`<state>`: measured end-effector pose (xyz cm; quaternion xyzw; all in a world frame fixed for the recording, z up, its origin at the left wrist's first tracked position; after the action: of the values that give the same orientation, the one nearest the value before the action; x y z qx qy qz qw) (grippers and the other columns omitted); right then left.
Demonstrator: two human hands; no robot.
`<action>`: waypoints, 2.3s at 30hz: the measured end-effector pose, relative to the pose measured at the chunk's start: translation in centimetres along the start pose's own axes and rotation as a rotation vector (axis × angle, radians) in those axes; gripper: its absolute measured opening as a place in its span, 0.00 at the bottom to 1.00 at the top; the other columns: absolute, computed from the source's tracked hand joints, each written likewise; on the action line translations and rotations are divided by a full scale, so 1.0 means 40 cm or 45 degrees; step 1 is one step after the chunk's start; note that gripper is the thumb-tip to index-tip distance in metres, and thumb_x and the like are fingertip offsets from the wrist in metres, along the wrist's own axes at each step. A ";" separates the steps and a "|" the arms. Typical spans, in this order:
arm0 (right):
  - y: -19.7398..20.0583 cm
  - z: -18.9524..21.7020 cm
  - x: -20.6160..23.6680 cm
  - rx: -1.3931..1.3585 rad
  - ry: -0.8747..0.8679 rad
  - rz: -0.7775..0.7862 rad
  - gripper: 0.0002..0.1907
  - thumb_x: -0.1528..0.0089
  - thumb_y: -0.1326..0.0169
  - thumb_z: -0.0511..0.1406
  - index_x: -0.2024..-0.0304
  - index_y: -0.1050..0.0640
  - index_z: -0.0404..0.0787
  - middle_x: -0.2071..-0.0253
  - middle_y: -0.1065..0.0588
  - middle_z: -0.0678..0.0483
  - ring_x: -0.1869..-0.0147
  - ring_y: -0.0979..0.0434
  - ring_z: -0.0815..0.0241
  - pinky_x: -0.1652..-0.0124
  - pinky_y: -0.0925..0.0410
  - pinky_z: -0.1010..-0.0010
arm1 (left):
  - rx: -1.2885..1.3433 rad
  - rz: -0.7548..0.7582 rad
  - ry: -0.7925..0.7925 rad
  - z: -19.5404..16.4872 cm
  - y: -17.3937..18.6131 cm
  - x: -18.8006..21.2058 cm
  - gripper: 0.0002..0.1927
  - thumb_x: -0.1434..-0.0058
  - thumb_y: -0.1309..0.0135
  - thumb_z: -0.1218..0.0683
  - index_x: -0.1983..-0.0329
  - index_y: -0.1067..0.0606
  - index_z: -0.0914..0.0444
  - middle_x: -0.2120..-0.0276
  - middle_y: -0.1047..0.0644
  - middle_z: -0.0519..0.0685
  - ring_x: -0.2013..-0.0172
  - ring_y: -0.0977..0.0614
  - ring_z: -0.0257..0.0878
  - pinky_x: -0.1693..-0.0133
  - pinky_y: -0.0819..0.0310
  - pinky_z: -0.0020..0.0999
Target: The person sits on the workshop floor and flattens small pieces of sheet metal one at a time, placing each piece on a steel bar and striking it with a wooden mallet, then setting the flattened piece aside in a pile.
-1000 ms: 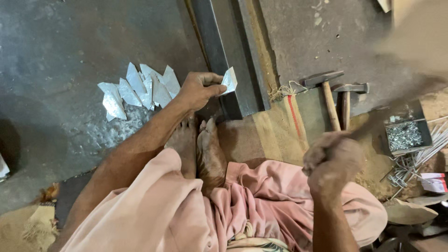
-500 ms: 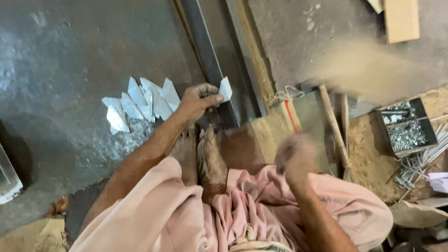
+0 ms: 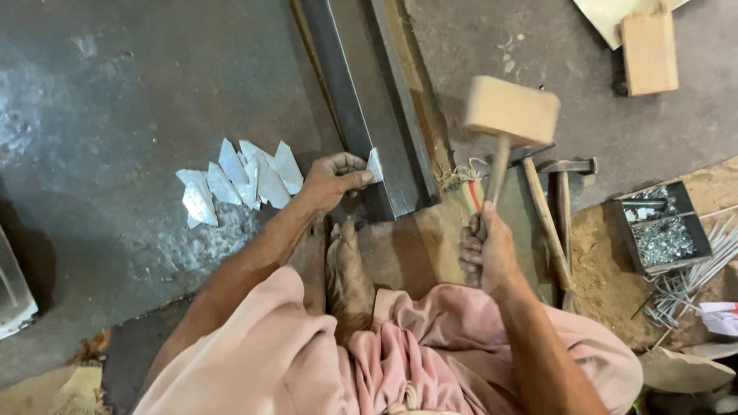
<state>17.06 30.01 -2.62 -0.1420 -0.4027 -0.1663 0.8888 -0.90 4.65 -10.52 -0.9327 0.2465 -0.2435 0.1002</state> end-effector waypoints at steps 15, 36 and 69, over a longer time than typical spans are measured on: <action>-0.262 0.466 0.337 2.446 0.496 -0.307 0.19 0.30 0.55 0.49 0.58 0.30 0.40 0.73 0.21 0.45 0.75 0.20 0.46 0.74 0.27 0.50 | 0.055 -0.096 0.006 0.009 -0.004 0.008 0.11 0.41 0.34 0.58 0.57 0.21 0.66 0.68 0.19 0.45 0.68 0.21 0.31 0.66 0.25 0.27; 0.136 -0.007 -0.014 0.346 0.292 -0.325 0.18 0.30 0.54 0.46 0.66 0.31 0.39 0.81 0.36 0.57 0.82 0.38 0.65 0.82 0.42 0.68 | -1.207 0.002 -0.768 -0.258 -0.178 0.173 0.13 0.35 0.44 0.62 0.48 0.27 0.62 0.56 0.22 0.57 0.54 0.18 0.55 0.53 0.24 0.43; 0.114 0.073 0.031 0.880 0.647 -0.270 0.11 0.31 0.55 0.39 0.56 0.31 0.36 0.80 0.29 0.42 0.78 0.25 0.45 0.74 0.34 0.54 | -1.540 0.655 0.634 -0.192 -0.206 -0.306 0.10 0.37 0.50 0.61 0.63 0.21 0.74 0.66 0.15 0.54 0.67 0.12 0.42 0.69 0.17 0.37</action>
<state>17.76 35.03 -0.38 0.2510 -0.2157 -0.1417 0.9330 -10.68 17.43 -6.34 -0.6534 0.5670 -0.2386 -0.4412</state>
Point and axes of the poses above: each hand's wrist, its own x-axis away from the middle knuckle, its own y-axis out of the back of the hand, z = x × y, the point moved 5 cm from there along -x, towards the middle knuckle
